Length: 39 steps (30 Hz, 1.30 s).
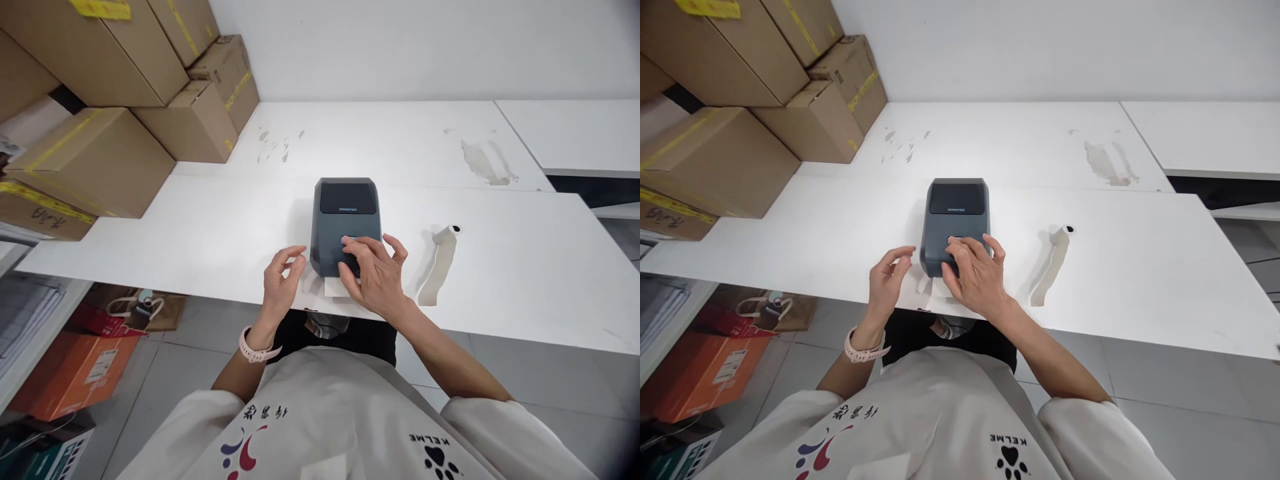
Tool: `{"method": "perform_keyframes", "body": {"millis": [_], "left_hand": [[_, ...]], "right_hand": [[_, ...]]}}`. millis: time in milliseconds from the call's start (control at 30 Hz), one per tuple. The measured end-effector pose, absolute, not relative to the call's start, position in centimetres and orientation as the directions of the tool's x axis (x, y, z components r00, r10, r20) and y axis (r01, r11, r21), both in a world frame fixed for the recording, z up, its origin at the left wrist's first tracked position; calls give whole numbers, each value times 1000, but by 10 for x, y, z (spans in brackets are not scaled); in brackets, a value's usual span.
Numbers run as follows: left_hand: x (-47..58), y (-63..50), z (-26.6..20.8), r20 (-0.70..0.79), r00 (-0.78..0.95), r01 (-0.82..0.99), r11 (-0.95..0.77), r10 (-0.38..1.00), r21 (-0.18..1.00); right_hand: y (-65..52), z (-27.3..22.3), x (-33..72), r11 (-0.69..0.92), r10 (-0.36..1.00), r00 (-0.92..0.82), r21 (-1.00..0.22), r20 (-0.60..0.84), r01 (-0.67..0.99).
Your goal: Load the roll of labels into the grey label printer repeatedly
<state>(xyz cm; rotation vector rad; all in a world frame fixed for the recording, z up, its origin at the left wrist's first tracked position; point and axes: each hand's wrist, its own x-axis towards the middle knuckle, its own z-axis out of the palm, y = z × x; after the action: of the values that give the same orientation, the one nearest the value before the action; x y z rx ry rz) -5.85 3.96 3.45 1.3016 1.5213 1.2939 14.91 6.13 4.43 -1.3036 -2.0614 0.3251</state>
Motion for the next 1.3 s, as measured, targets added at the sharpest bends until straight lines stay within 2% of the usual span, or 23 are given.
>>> {"method": "perform_keyframes", "body": {"millis": [100, 200, 267, 400, 533, 633, 833, 933, 1000, 1167, 1300], "left_hand": [[-47, 47, 39, 115, -136, 140, -96, 984, 986], [-38, 47, 37, 102, -38, 105, -98, 994, 990], [-34, 45, 33, 111, -9, 80, -110, 994, 991], [-24, 42, 18, 105, -46, -18, -106, 993, 994], [-16, 44, 0, 81, -127, -13, -83, 989, 996], [-16, 47, -5, 124, -156, 44, -118, 980, 992], [-20, 50, -4, 197, -191, 95, -182, 962, 979], [-22, 57, 3, 253, -198, 123, -232, 947, 965], [-24, 69, 16, 305, -191, 128, -284, 933, 950], [-37, 127, 50, 370, -150, 55, -366, 917, 929], [-48, 163, 40, 213, -83, 148, -200, 973, 969]], "right_hand": [[56, 43, 153, 453, 883, -218, -630, 416, 631], [50, 35, 163, 410, 888, -23, -769, 460, 491], [48, 27, 168, 329, 921, 78, -871, 381, 365], [48, 13, 172, 202, 972, 91, -965, 219, 165], [48, 3, 169, 184, 971, 123, -970, 204, 160], [49, -1, 169, 198, 965, 139, -966, 222, 164], [54, -4, 173, 194, 969, 147, -979, 200, 58], [60, 4, 176, 231, 962, 139, -972, 235, 44], [71, 18, 179, 272, 952, 120, -958, 282, 94], [124, 78, 177, 350, 912, 79, -866, 402, 358], [184, 119, 167, 407, 878, 97, -838, 469, 364]]}}
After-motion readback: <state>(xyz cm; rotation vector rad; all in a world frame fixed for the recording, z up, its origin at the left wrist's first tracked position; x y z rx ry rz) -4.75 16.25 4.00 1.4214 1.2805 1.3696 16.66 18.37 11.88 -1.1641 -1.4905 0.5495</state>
